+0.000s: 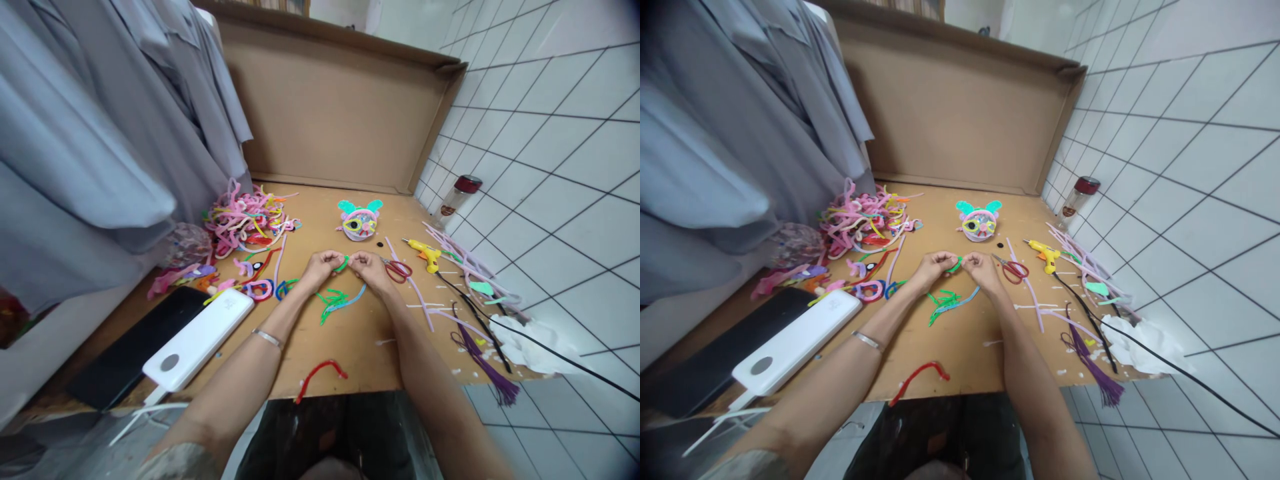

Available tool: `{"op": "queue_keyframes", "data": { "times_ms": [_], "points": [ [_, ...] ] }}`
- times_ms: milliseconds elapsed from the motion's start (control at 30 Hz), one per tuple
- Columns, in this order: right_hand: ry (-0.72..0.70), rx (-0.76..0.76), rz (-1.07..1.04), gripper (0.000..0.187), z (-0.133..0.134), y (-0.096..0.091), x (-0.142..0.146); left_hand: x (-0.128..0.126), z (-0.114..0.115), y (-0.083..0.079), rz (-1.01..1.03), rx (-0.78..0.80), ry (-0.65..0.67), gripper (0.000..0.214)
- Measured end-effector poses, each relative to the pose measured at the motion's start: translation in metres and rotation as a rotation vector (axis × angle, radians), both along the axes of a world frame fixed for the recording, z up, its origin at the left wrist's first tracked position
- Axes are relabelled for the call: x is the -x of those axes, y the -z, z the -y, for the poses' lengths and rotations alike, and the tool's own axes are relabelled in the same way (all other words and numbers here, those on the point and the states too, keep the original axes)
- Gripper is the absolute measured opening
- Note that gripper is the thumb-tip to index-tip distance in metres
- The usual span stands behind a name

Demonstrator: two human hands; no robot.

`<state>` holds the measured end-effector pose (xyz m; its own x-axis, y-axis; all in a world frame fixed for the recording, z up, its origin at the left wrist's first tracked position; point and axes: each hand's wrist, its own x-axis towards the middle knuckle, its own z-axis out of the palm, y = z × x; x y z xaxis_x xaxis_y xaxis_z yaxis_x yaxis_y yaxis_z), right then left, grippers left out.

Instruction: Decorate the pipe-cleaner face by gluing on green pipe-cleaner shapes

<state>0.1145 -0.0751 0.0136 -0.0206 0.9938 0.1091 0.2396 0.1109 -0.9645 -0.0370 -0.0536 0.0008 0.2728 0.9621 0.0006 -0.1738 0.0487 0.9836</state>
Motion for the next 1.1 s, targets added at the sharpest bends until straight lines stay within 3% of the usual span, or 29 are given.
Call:
{"op": "queue_keyframes", "data": {
  "times_ms": [133, 533, 1100],
  "points": [
    [0.026, 0.022, -0.065, 0.024, -0.0022, 0.0032, -0.0008, 0.0013, 0.0006, -0.0027, 0.006, 0.029, -0.001, 0.041],
    [-0.080, 0.076, -0.179, 0.017, -0.0016, 0.0025, -0.0028, 0.0029, 0.0016, -0.0067, -0.085, 0.041, 0.017, 0.034],
    [-0.064, 0.062, -0.112, 0.028, -0.0023, 0.0039, -0.0027, 0.0015, 0.0007, -0.0018, -0.035, -0.003, 0.050, 0.032]
  ]
}}
